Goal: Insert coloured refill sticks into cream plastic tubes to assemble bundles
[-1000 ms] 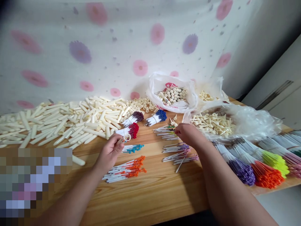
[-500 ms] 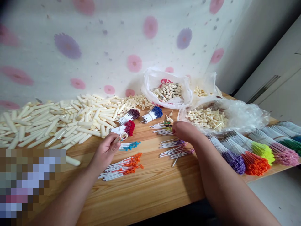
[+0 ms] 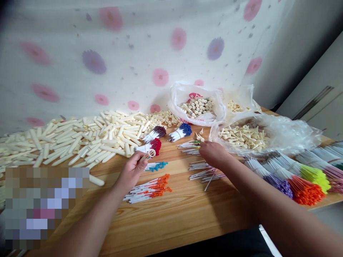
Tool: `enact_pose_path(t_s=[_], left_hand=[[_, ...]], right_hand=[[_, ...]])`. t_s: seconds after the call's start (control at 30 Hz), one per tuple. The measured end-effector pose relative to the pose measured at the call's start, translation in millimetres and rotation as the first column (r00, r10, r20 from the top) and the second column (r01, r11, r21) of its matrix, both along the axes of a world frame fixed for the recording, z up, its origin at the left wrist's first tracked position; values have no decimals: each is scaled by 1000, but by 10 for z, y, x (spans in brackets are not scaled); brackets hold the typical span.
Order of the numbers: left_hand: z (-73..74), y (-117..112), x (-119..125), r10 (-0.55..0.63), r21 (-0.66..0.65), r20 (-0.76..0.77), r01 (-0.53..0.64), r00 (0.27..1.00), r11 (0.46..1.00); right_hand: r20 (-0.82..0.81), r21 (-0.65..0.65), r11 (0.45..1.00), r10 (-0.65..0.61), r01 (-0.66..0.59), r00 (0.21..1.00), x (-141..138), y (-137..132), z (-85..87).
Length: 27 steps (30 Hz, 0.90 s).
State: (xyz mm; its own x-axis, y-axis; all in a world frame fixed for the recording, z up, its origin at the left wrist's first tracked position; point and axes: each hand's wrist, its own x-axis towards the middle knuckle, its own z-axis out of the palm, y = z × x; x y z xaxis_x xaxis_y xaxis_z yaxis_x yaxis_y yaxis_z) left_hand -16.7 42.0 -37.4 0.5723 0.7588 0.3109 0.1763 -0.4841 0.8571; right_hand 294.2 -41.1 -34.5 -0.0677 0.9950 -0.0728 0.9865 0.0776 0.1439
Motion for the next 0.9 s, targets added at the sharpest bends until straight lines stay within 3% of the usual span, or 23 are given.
enact_pose_path(t_s=[0.17,0.23,0.37,0.5,0.6,0.7,0.8,0.9], left_hand=[[3,-26,-2,-51,-138,82,62,995,988],[23,-53,-2,-53,-225,108,76,993,971],[57,-114,9,-86,-378,46,97,995,921],[47,-135,30,-120,-435,-29,95,992,895],[56,-122,36,-36,-391,-49,14,998,920],[93,-115,34,21,-357,-17,-25,1000,934],[118,-130,37,17,-343,-16,-22,1000,939],[112,-158,49,-56,-343,-50,36,997,939]], right_hand=[[18,62,994,91,-92,996,-164,20,248],[-69,111,977,188,-180,980,-360,17,402],[-362,260,870,490,-418,793,-927,35,566],[-473,362,808,588,-464,656,-1264,116,471],[-545,474,803,590,-361,596,-1209,187,316],[-660,567,818,520,-93,543,-1037,236,170],[-762,532,844,439,74,476,-949,255,69],[-847,463,877,396,128,354,-1005,250,15]])
